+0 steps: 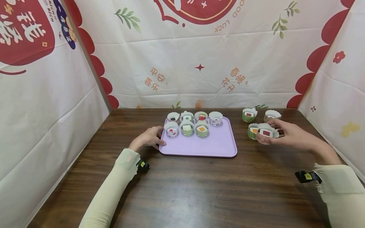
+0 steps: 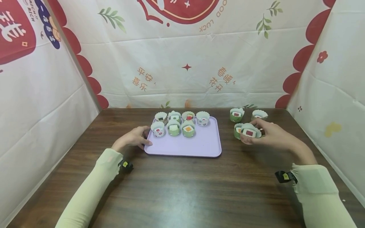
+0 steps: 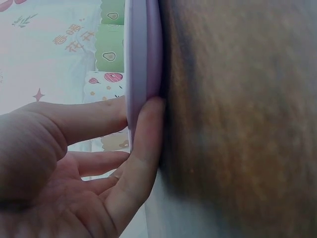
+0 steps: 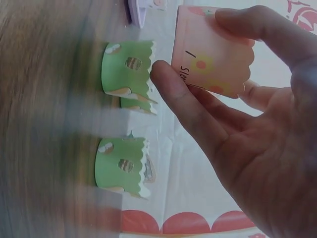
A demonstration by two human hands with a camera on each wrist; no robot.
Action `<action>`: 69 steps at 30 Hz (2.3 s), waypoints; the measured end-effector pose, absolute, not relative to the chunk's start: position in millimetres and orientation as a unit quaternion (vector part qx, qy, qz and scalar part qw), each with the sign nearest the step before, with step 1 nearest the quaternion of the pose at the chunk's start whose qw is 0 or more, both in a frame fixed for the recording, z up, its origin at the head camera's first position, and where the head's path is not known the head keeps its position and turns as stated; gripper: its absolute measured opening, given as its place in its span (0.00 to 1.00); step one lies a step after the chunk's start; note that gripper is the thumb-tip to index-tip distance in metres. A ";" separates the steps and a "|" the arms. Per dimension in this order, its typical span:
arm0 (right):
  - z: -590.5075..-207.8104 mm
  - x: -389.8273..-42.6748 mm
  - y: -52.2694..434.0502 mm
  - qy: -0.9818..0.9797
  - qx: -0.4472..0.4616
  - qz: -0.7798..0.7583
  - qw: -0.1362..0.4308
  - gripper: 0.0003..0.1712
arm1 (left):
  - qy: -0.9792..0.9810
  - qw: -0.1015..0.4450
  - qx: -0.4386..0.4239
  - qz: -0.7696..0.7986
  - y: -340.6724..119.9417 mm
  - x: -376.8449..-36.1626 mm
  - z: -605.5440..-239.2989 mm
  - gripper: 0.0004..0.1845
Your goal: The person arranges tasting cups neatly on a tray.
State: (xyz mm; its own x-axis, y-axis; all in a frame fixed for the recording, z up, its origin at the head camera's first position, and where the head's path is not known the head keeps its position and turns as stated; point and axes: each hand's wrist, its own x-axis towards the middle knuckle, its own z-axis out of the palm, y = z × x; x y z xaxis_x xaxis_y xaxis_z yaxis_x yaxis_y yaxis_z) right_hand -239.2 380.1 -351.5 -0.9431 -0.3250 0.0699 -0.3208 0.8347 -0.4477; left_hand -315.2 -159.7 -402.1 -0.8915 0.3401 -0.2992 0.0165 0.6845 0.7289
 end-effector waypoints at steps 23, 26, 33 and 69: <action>-356.8 -269.7 308.4 0.948 -0.200 -0.247 0.003 0.34 | 0.893 0.203 0.101 0.390 -158.6 -312.9 -402.4 0.42; -359.5 -277.9 299.4 0.949 -0.193 -0.248 0.012 0.36 | 0.892 0.202 0.098 0.393 -158.1 -311.6 -401.5 0.42; -359.0 -290.5 278.8 0.952 -0.187 -0.244 0.014 0.39 | 0.892 0.204 0.093 0.392 -155.9 -310.2 -399.7 0.43; -387.7 -320.5 230.2 0.955 -0.184 -0.235 0.011 0.38 | 0.898 0.207 0.090 0.377 -156.1 -312.8 -401.2 0.43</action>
